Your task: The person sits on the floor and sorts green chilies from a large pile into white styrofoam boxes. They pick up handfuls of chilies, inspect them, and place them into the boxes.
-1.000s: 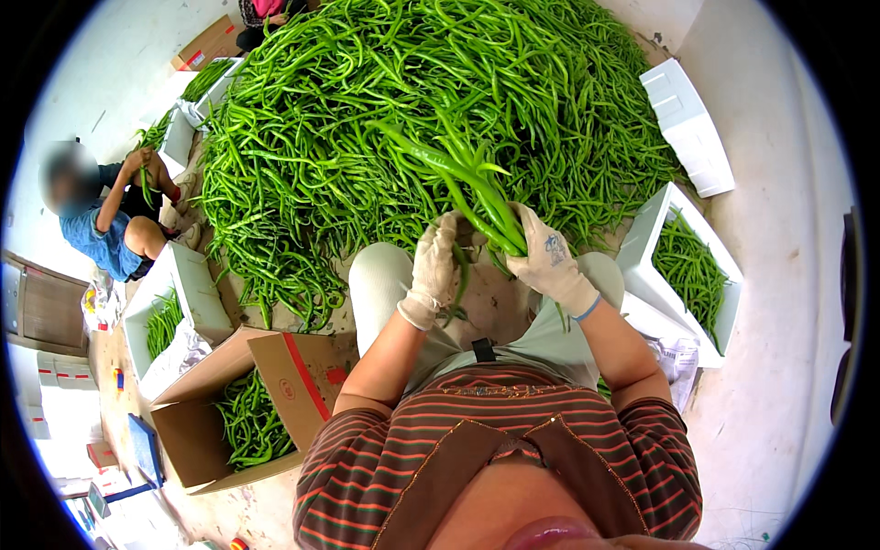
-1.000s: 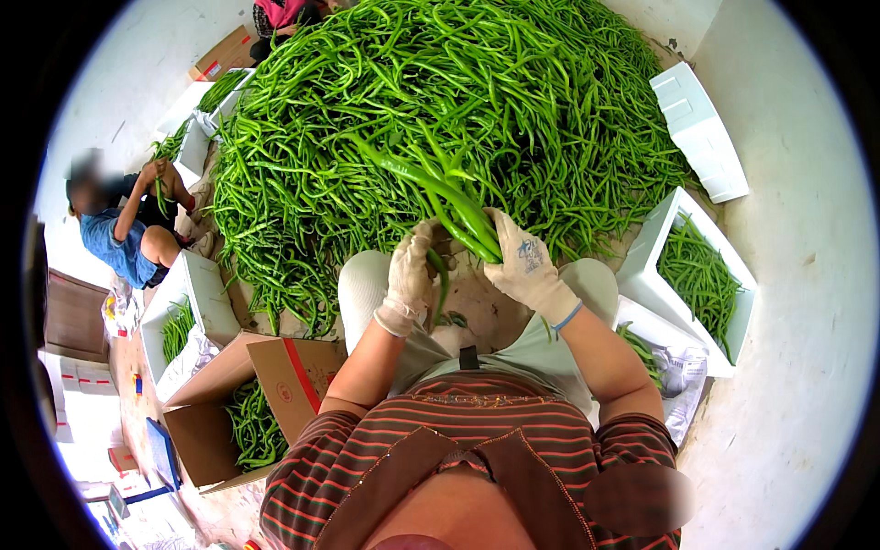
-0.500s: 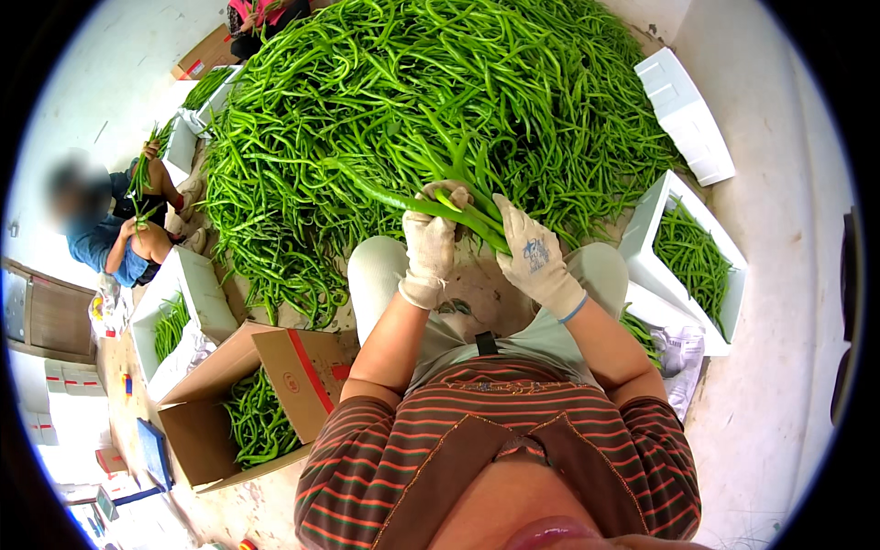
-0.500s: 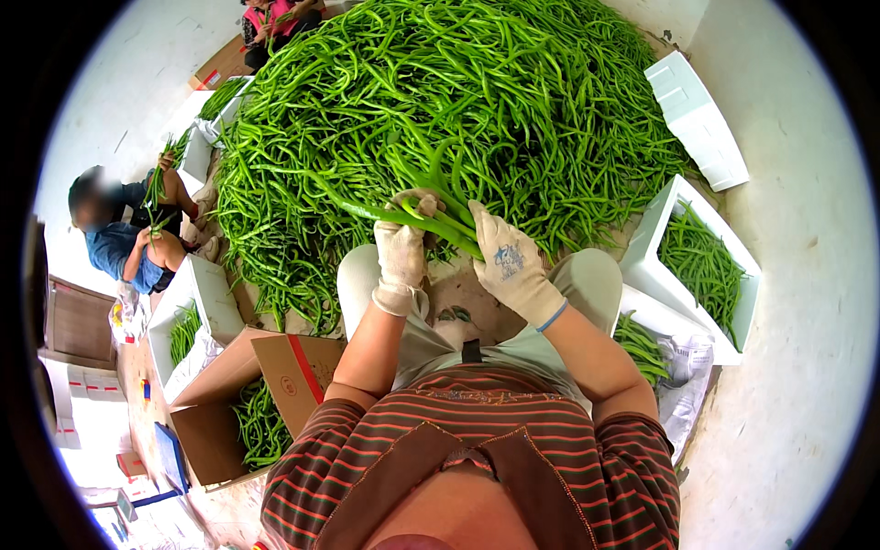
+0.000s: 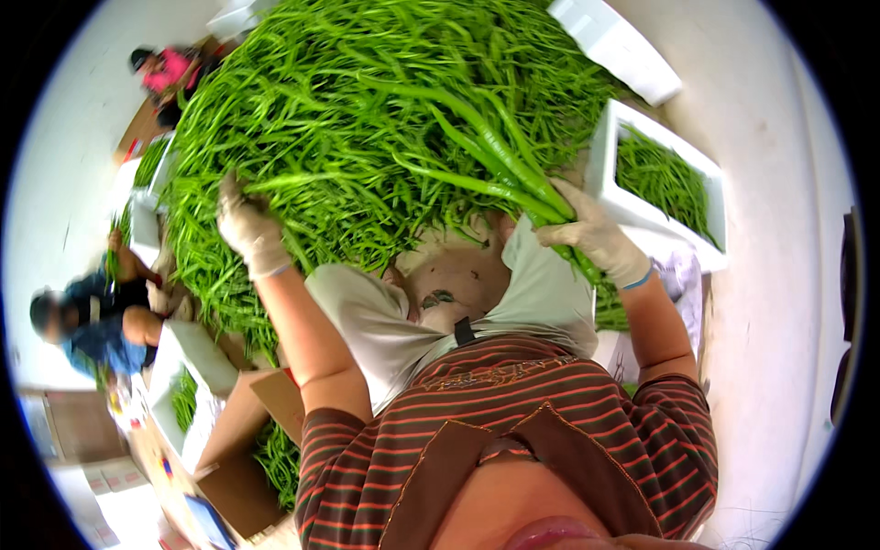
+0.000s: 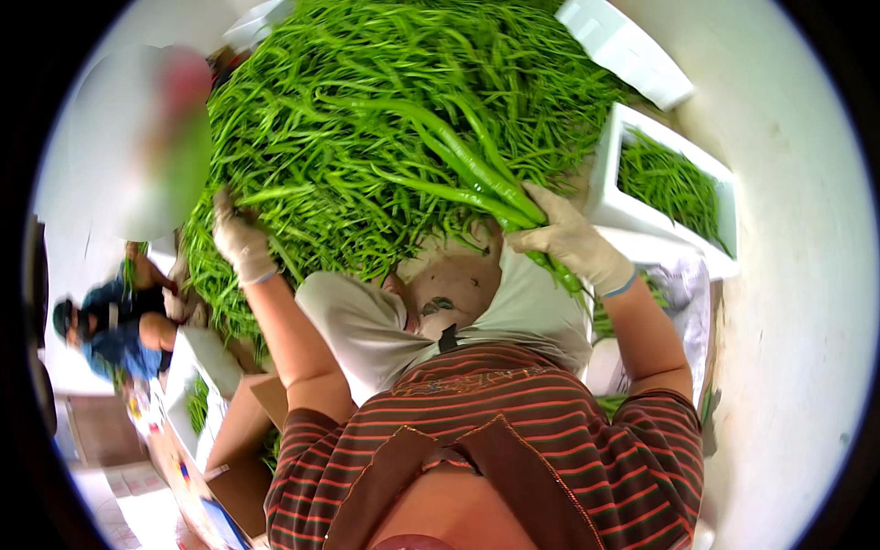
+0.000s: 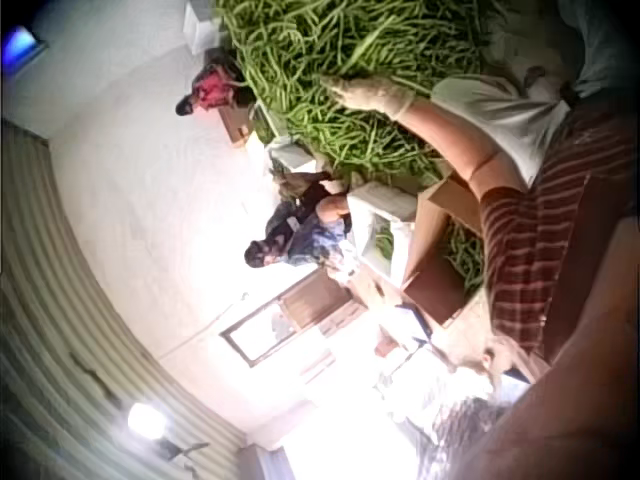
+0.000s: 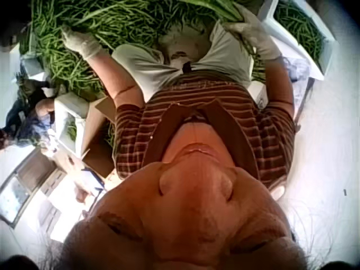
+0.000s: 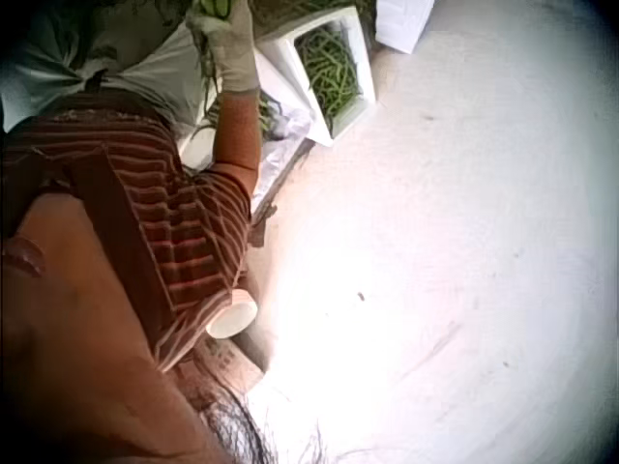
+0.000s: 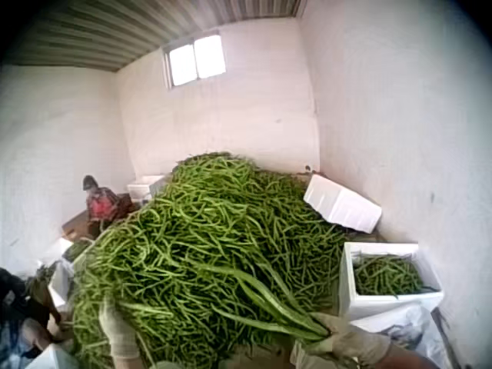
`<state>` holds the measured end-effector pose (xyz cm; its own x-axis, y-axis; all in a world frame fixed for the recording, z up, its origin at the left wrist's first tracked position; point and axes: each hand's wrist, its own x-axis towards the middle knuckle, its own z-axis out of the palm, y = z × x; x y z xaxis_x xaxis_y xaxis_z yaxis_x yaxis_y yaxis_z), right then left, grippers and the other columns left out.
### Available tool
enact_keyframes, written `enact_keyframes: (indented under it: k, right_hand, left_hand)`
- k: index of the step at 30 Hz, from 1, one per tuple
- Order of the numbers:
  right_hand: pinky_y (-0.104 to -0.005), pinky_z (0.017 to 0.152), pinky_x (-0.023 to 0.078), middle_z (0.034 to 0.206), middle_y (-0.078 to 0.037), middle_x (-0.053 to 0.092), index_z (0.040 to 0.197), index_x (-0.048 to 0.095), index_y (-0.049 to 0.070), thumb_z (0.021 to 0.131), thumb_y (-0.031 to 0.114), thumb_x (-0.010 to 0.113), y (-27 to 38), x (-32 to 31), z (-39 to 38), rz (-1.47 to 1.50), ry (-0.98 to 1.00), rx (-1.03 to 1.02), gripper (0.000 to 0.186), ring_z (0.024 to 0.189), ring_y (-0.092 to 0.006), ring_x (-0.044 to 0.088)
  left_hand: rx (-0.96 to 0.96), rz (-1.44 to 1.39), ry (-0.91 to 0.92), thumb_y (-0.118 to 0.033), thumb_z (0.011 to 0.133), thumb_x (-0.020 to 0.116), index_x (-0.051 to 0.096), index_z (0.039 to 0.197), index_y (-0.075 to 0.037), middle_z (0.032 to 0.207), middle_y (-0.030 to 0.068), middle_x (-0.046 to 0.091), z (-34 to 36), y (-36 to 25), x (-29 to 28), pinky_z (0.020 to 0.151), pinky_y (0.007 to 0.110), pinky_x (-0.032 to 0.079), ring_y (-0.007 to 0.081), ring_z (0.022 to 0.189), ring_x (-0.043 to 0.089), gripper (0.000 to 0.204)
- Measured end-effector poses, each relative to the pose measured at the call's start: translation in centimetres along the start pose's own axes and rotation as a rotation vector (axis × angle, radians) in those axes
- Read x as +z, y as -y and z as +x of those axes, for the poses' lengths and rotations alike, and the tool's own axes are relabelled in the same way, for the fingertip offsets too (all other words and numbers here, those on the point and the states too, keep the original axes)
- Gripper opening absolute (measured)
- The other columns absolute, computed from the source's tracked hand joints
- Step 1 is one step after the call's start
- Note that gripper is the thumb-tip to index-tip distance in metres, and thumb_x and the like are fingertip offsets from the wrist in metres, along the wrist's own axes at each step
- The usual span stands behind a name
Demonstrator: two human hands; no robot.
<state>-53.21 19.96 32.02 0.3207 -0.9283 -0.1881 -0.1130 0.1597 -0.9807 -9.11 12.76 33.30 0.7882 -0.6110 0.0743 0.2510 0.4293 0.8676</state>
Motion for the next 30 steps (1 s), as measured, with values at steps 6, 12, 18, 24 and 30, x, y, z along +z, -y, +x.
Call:
enact_keyframes:
  k: [6, 12, 18, 24, 30]
  right_hand:
    - [-0.0278, 0.098, 0.044, 0.128, -0.007, 0.056, 0.146, 0.036, -0.004, 0.082, 0.005, 0.071, -2.9, -10.7, -11.5, -0.278, -0.322, -0.058, 0.073, 0.115, -0.0139, 0.052]
    - [-0.0285, 0.098, 0.042, 0.118, -0.011, 0.058, 0.143, 0.039, -0.001, 0.082, 0.000, 0.065, -13.9, -15.4, -26.8, -0.270, -0.539, 0.236, 0.066, 0.111, -0.0169, 0.052]
    - [-0.0341, 0.098, 0.043, 0.123, -0.013, 0.058, 0.139, 0.042, 0.005, 0.077, 0.000, 0.067, -23.5, -16.6, -35.8, -0.336, -0.295, 0.676, 0.067, 0.114, -0.0255, 0.055]
    - [-0.0384, 0.103, 0.043, 0.132, -0.018, 0.055, 0.141, 0.042, 0.006, 0.074, 0.007, 0.074, -27.4, -18.6, -32.6, -0.618, 0.015, 0.849, 0.075, 0.122, -0.0338, 0.053]
    - [-0.0331, 0.100, 0.043, 0.125, -0.010, 0.061, 0.140, 0.047, 0.007, 0.068, -0.011, 0.074, -31.4, -21.5, -29.4, -0.252, 0.050, 0.801, 0.079, 0.115, -0.0229, 0.055]
  left_hand:
    - [-0.172, 0.171, 0.263, -0.027, 0.104, 0.047, 0.060, 0.126, -0.008, 0.093, -0.0023, 0.064, -4.0, 3.6, 0.8, 0.049, 0.017, 0.039, 0.0046, 0.060, 0.046, 0.032]
    - [-0.421, 0.050, 0.603, -0.031, 0.105, 0.046, 0.056, 0.124, -0.008, 0.096, -0.0009, 0.060, -3.7, 11.8, -0.2, 0.056, 0.020, 0.042, 0.0082, 0.073, 0.053, 0.032]
    - [-0.630, -0.112, 0.772, -0.025, 0.106, 0.042, 0.052, 0.124, -0.004, 0.097, 0.0047, 0.059, -5.1, 14.7, 1.5, 0.055, 0.025, 0.044, 0.0127, 0.075, 0.053, 0.030]
    - [-0.844, -0.235, 0.686, -0.025, 0.103, 0.050, 0.055, 0.119, -0.004, 0.087, 0.0038, 0.061, -7.2, 13.1, 2.1, 0.054, 0.026, 0.044, 0.0118, 0.064, 0.050, 0.028]
    - [-0.756, -0.261, 0.620, -0.026, 0.104, 0.047, 0.056, 0.116, -0.002, 0.093, 0.0082, 0.061, -7.1, 11.8, 3.3, 0.056, 0.028, 0.044, 0.0137, 0.065, 0.050, 0.029]
